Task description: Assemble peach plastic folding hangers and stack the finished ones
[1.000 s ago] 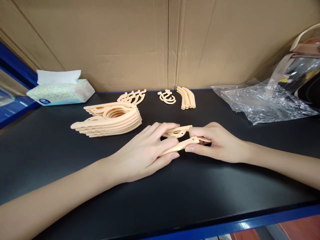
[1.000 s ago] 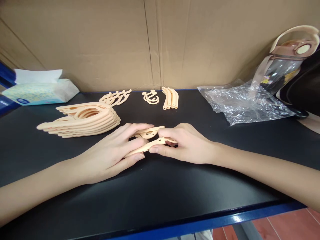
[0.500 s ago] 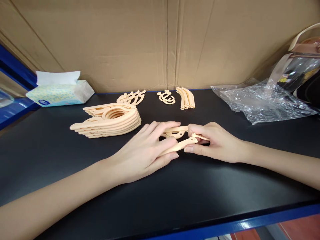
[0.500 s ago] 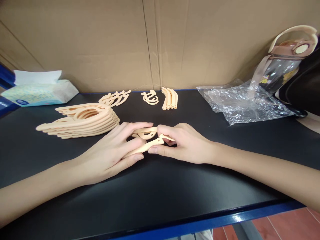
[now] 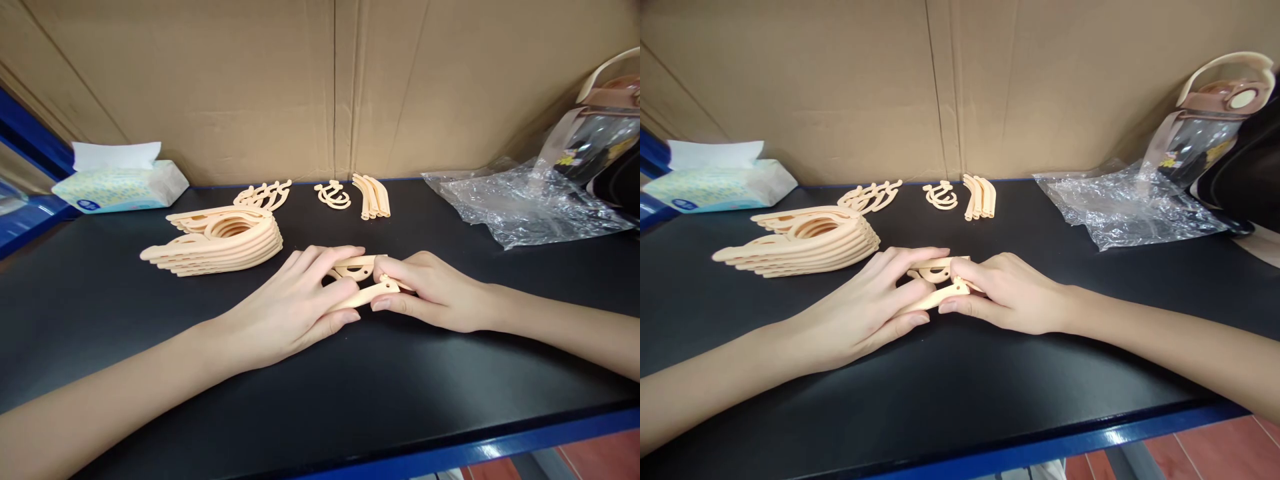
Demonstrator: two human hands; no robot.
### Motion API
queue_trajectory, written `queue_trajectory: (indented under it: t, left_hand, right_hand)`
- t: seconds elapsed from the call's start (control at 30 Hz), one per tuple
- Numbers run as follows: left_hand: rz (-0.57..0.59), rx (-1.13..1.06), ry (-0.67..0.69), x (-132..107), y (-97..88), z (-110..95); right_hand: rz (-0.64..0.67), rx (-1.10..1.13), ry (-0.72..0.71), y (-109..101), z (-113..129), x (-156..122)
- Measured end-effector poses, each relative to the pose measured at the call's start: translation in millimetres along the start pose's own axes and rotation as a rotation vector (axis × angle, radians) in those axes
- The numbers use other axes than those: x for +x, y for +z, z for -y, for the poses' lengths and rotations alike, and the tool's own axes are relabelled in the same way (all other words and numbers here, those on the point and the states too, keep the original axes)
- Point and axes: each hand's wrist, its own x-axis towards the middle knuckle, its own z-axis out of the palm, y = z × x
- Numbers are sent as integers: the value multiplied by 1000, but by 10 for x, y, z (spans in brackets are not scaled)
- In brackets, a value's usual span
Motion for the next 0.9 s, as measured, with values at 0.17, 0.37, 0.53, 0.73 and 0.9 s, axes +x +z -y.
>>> queue_trajectory:
  t: [0.17,0.37,0.53,0.73,0.9]
  left_hand:
    - [24,39,5,-1,-4,9]
    - [40,39,-8,-3,3,2]
    - [32,14,-25,0,11,2]
    - [45,27,-8,5,-11,5]
    - [57,14,-16,5,-16,5]
  right_hand:
    - [-4,15,6,-2,5,-1]
    - [43,-73,31,6,4,-17]
    - [6,-276,2,36,0,-60]
    - [-85,-502,-55,56,30,-67]
    - [-91,-527,-60,47,39,-66]
